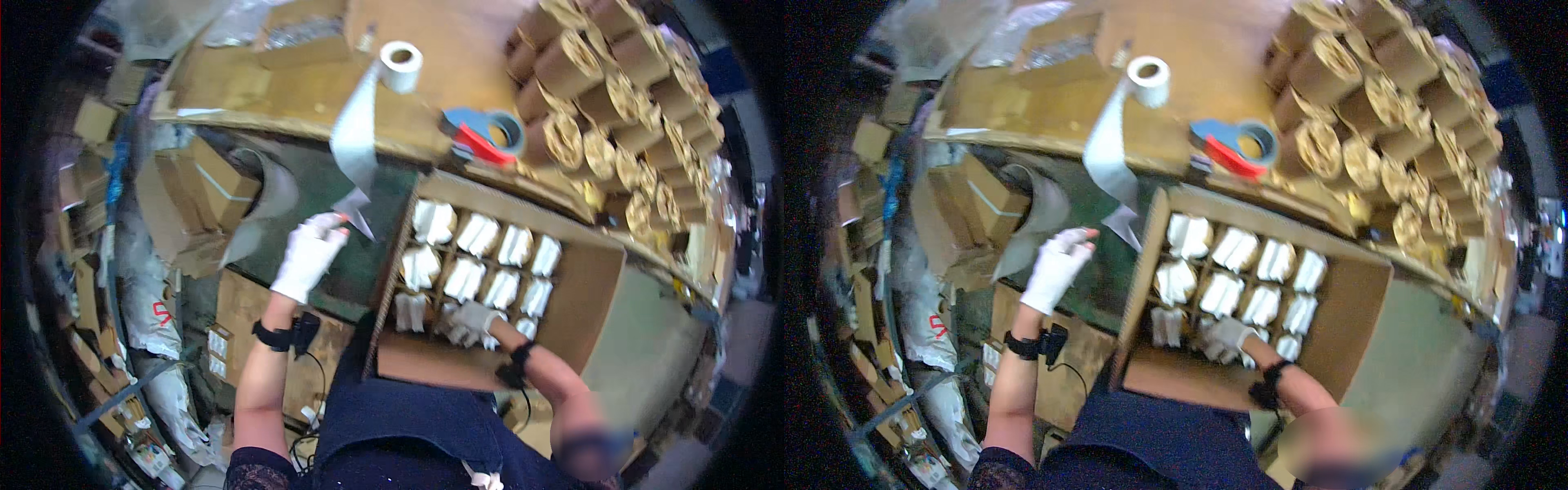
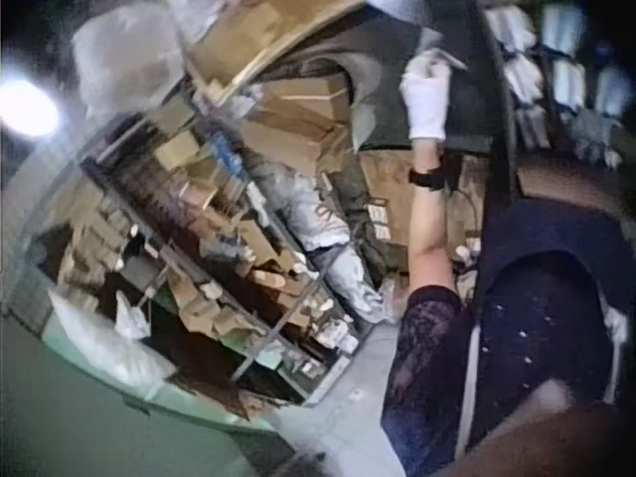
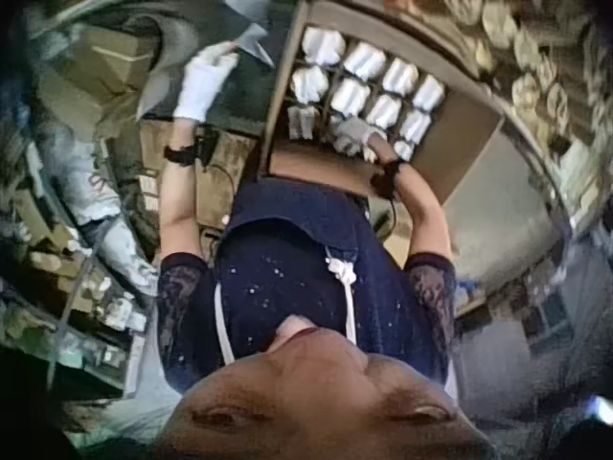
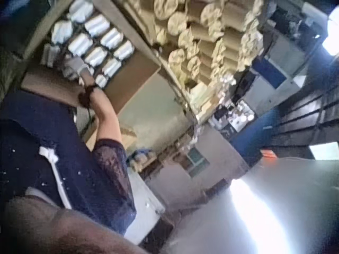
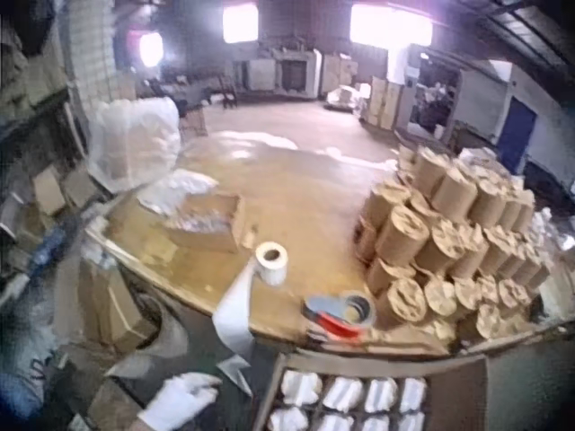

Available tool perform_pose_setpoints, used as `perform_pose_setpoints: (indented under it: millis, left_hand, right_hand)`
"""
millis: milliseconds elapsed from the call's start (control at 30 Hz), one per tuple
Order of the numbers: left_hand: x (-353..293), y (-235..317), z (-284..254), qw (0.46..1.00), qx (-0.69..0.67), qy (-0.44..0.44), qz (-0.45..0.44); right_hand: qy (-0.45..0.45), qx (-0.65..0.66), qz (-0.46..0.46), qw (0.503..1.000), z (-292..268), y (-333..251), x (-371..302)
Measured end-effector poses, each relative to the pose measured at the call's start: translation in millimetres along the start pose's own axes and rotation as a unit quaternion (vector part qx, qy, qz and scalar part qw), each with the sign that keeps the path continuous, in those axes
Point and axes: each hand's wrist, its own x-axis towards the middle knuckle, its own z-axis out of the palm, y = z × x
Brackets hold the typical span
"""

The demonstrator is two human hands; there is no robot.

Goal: Packing wrapped industrial items into a cardboard box, sealing the box with tape, and placing it on a pallet for shipping.

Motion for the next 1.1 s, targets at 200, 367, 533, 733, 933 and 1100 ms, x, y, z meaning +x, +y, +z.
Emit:
perform_pose_setpoints:
  millis: [200, 367, 533, 733, 933, 1100]
  left_hand:
    - [68.7, 16.8, -76.1, 0.989, 0.071, 0.116, 0.054]
    - [197.2, 37.6, -138.7, 0.966, 0.1, 0.202, 0.128]
    - [306.6, 52.2, -170.4, 0.954, 0.206, 0.154, 0.153]
    - [385.1, 59.5, -156.5, 0.878, 0.458, -0.133, 0.048]
    - [419.4, 46.0, -142.0, 0.854, 0.5, -0.135, 0.055]
    - [408.1, 31.3, -138.5, 0.859, 0.49, -0.078, 0.128]
  right_hand:
    - [0.138, -0.197, 0.036, 0.97, -17.2, -101.3, -58.4]
    - [0.401, -0.089, -0.095, 0.907, -37.8, -64.2, -61.4]
    - [0.479, 0.09, -0.091, 0.868, -37.0, -99.1, -73.3]
    - [0.471, -0.014, -0.014, 0.882, -9.3, -106.0, -69.6]
    - [0.45, -0.013, 0.027, 0.893, -0.4, -105.6, -47.8]
    - [0.483, -0.024, -0.065, 0.873, -10.5, -123.2, -37.8]
